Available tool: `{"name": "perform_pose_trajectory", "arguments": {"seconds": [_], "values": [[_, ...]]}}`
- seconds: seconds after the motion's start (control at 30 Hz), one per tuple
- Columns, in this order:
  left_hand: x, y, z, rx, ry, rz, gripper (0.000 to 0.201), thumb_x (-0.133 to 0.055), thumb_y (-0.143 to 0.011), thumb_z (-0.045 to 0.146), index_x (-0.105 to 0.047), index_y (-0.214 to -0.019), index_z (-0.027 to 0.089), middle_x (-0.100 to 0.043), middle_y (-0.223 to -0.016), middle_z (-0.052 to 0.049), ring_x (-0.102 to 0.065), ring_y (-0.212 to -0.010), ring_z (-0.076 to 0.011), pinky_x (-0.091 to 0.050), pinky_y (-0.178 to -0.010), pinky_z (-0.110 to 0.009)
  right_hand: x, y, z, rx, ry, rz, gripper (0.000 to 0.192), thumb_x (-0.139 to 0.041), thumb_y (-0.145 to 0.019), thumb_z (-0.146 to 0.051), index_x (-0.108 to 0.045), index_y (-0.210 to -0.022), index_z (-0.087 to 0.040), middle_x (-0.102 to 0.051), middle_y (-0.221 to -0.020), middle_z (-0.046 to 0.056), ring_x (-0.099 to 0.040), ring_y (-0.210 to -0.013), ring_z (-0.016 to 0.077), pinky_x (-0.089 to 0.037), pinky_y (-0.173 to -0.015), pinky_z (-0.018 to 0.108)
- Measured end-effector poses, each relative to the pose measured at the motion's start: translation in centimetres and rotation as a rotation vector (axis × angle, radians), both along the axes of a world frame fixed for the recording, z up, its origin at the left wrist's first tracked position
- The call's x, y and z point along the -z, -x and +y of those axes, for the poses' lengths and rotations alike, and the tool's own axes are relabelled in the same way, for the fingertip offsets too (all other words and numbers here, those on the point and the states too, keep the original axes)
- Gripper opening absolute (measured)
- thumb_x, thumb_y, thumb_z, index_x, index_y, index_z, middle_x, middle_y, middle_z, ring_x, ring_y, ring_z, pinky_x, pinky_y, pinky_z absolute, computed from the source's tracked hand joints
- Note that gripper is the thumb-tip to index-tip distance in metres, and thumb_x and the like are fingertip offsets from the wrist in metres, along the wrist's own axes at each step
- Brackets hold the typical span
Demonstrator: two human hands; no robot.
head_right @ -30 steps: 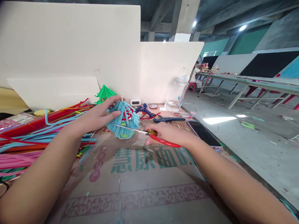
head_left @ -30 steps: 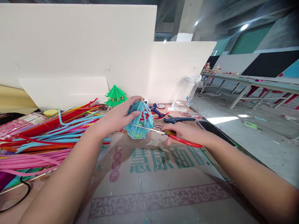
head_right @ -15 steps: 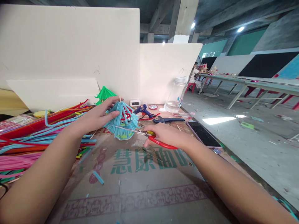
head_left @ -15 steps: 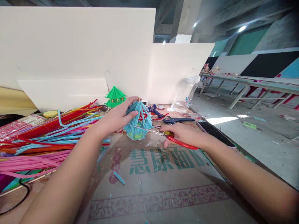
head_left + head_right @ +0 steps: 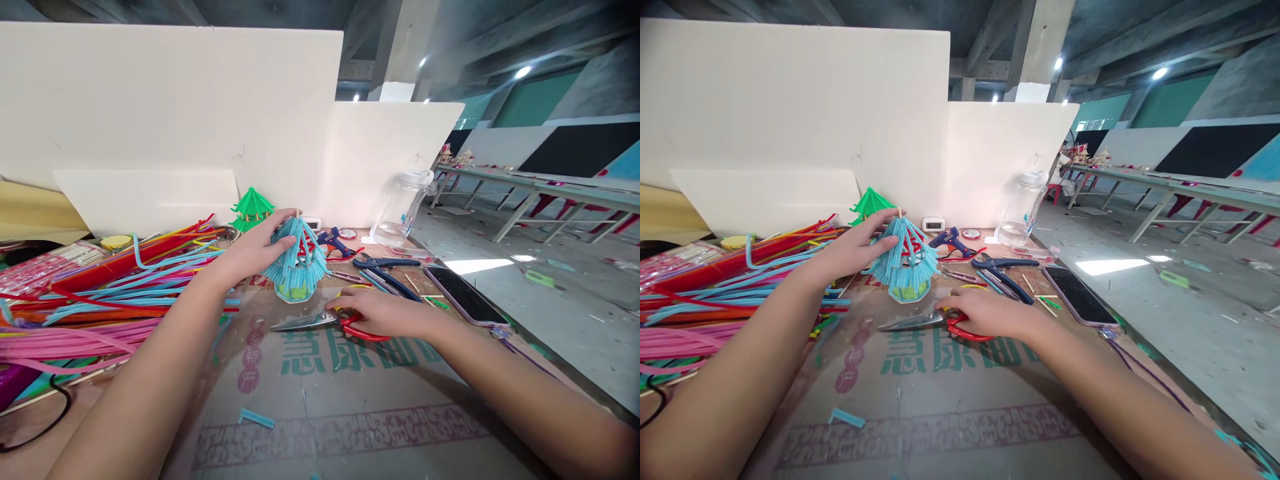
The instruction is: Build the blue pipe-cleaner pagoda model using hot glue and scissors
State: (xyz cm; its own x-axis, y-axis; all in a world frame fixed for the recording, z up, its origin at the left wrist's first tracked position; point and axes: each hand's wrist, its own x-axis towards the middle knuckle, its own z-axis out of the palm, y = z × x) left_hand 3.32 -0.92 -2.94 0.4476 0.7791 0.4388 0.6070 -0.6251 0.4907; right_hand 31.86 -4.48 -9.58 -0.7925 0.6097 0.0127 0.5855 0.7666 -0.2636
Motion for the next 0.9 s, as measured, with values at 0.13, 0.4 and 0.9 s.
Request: {"name": "perform_pose_trajectory", "arguments": {"seconds": [0.13,0.4,0.9], "values": [[0.1,0.0,0.1,0.024,-0.011,-0.024,0.058,-0.047,-0.092,0.042,-0.037,-0.146,0.024,-0.045,-0.150,-0.007,-0.044,-0.136,-0.0245,-0.035,-0.114,-0.041,0.5,0.2,-0.2,-0.056,-0.115,-0.022,0.045,-0.059,-0.086,-0.016,-0.060,-0.130,-0.027,-0.059,-0.113,0.009,-0.060,-0.103,0.0217,-0.047,-0.087,0.031],[-0.3,-0.2,-0.4,0.002,-0.008,-0.003,0.058,-0.046,-0.092,0.038,-0.037,-0.147,0.022,-0.046,-0.150,-0.007,-0.044,-0.136,-0.0242,-0.034,-0.114,-0.039,-1.2,6.2,-5.7,-0.027,-0.090,0.030,0.020,-0.049,-0.097,-0.025,-0.067,-0.099,-0.019,-0.065,-0.095,0.007,-0.061,-0.091,0.0188,-0.044,-0.080,0.030],[-2.2,2.5,-0.9,-0.117,-0.034,-0.106,0.059,-0.049,-0.089,0.043,-0.046,-0.142,0.019,-0.058,-0.137,-0.012,-0.060,-0.115,-0.0244,-0.048,-0.098,-0.039,0.4,9.9,-4.9,0.002,-0.172,0.082,0.013,-0.056,-0.092,-0.024,-0.065,-0.086,-0.017,-0.069,-0.084,0.004,-0.061,-0.075,0.0146,-0.038,-0.064,0.025]]}}
